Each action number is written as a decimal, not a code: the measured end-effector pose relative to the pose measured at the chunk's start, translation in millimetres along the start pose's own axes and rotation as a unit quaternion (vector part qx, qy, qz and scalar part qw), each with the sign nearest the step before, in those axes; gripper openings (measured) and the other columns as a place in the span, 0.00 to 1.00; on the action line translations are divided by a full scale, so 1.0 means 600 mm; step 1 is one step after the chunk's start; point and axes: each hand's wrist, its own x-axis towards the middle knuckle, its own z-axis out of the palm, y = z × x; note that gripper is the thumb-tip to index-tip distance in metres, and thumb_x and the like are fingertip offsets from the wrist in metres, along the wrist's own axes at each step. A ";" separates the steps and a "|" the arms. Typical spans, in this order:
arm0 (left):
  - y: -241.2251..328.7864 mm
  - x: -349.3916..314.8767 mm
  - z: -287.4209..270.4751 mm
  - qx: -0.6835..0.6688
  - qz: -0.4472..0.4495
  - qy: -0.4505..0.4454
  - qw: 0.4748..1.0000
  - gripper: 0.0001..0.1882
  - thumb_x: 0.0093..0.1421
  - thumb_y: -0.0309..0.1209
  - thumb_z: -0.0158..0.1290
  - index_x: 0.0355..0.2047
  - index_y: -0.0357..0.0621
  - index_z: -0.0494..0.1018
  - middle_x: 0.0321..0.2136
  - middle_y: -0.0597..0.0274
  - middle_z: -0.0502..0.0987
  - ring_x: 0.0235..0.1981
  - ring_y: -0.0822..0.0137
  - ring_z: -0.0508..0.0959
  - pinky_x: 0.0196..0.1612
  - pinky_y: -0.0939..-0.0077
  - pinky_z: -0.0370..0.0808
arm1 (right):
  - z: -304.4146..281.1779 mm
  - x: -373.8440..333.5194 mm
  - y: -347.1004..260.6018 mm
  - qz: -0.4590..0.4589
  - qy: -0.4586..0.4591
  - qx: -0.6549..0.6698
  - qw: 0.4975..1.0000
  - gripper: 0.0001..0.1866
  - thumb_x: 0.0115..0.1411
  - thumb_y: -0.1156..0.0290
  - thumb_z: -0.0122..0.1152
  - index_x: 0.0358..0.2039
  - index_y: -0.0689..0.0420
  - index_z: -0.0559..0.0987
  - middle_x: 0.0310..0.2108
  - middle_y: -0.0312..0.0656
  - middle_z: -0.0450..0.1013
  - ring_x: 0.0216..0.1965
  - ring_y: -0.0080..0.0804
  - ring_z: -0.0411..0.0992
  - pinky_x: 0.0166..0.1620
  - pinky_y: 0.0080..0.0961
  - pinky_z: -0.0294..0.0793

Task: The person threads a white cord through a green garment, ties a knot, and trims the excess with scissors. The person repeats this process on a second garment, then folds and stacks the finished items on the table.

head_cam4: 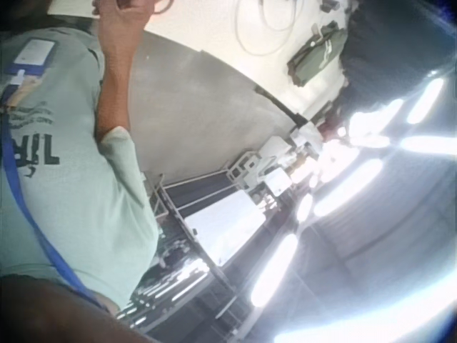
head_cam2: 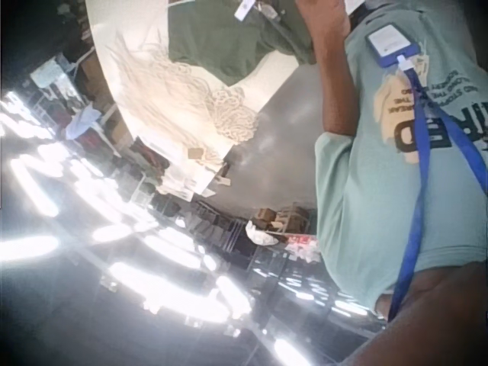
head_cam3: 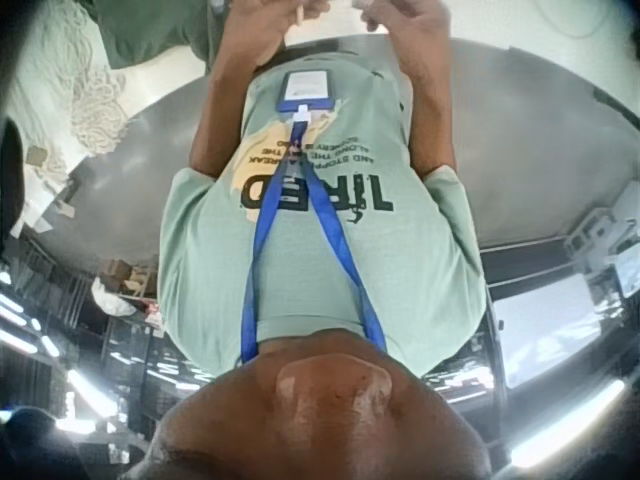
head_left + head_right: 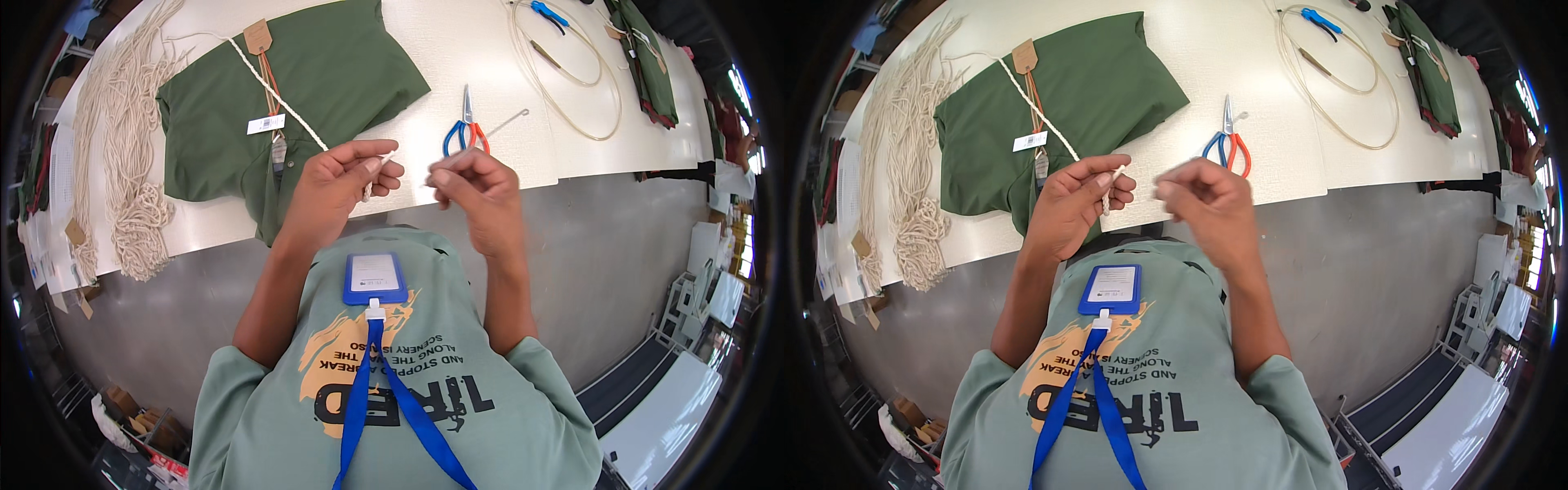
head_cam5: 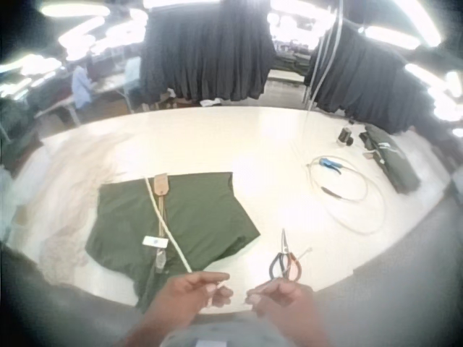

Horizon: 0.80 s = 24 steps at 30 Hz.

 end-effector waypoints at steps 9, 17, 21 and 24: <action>0.010 -0.019 -0.007 -0.143 -0.018 -0.004 0.989 0.13 0.70 0.28 0.49 0.51 0.33 0.73 0.41 0.54 0.81 0.40 0.64 0.82 0.44 0.71 0.79 | 0.074 0.023 -0.008 0.035 -0.036 0.091 0.995 0.05 0.61 0.74 0.65 0.33 0.62 0.81 0.29 0.37 0.81 0.26 0.14 0.72 0.27 0.13 0.66; 0.009 -0.019 -0.003 -0.113 0.004 0.029 0.993 0.12 0.67 0.24 0.52 0.49 0.30 0.73 0.38 0.52 0.82 0.39 0.66 0.83 0.43 0.74 0.81 | 0.079 0.029 0.001 0.114 -0.027 0.167 0.979 0.06 0.61 0.72 0.66 0.34 0.62 0.81 0.27 0.36 0.77 0.24 0.16 0.71 0.23 0.15 0.66; 0.009 -0.014 0.008 0.006 0.035 0.073 0.997 0.12 0.66 0.23 0.54 0.49 0.32 0.73 0.37 0.52 0.82 0.36 0.65 0.84 0.41 0.73 0.81 | 0.075 0.036 -0.003 0.049 0.027 0.153 0.987 0.08 0.63 0.70 0.66 0.35 0.63 0.80 0.28 0.37 0.77 0.24 0.18 0.71 0.25 0.17 0.72; 0.010 -0.013 0.014 0.031 0.043 0.071 0.996 0.12 0.66 0.23 0.54 0.48 0.31 0.73 0.36 0.51 0.83 0.36 0.65 0.84 0.41 0.74 0.81 | 0.071 0.039 -0.008 0.011 0.039 0.127 0.991 0.08 0.63 0.71 0.65 0.35 0.63 0.80 0.28 0.38 0.77 0.25 0.20 0.73 0.27 0.18 0.76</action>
